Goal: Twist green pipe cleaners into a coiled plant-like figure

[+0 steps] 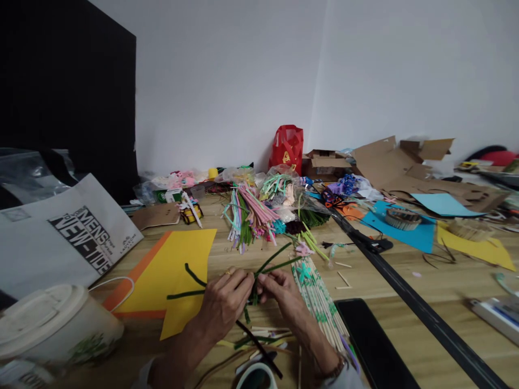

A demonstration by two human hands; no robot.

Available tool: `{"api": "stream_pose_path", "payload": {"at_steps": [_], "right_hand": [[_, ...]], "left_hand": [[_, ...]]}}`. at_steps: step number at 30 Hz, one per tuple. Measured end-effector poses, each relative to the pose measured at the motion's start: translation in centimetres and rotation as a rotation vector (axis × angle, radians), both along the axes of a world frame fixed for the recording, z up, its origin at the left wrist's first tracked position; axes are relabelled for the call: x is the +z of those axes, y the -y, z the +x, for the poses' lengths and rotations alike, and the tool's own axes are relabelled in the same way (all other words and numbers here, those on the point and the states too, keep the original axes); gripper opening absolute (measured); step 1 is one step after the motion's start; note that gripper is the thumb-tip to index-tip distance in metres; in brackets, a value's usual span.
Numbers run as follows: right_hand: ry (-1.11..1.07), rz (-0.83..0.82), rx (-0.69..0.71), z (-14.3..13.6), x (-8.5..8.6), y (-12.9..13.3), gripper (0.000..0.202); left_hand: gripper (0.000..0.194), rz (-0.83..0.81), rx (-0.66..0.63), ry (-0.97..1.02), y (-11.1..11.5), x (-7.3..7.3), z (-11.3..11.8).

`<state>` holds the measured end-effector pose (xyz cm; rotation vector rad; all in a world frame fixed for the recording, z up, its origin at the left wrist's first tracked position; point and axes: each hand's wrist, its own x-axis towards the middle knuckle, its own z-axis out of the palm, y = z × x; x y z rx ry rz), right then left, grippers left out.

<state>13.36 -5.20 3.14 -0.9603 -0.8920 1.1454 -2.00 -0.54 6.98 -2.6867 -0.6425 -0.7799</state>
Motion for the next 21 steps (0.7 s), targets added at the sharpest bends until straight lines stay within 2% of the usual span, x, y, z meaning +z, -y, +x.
{"api": "stream_pose_path", "payload": {"at_steps": [8,12,17,21], "right_hand": [[-0.025,0.014,0.023,-0.1,0.0,-0.1,0.024],[-0.021,0.028,0.020,-0.1,-0.1,0.0,0.021],[0.013,0.033,0.029,0.2,-0.3,-0.1,0.022],[0.050,0.059,0.064,0.5,-0.2,0.0,0.022]], "left_hand": [[0.015,0.009,-0.001,-0.012,0.0,-0.2,0.0],[0.014,-0.070,0.001,-0.020,0.1,-0.2,0.1],[0.018,-0.295,-0.029,0.083,-0.1,-0.2,0.3],[0.021,-0.634,-0.061,0.208,-0.1,0.8,0.3]]}}
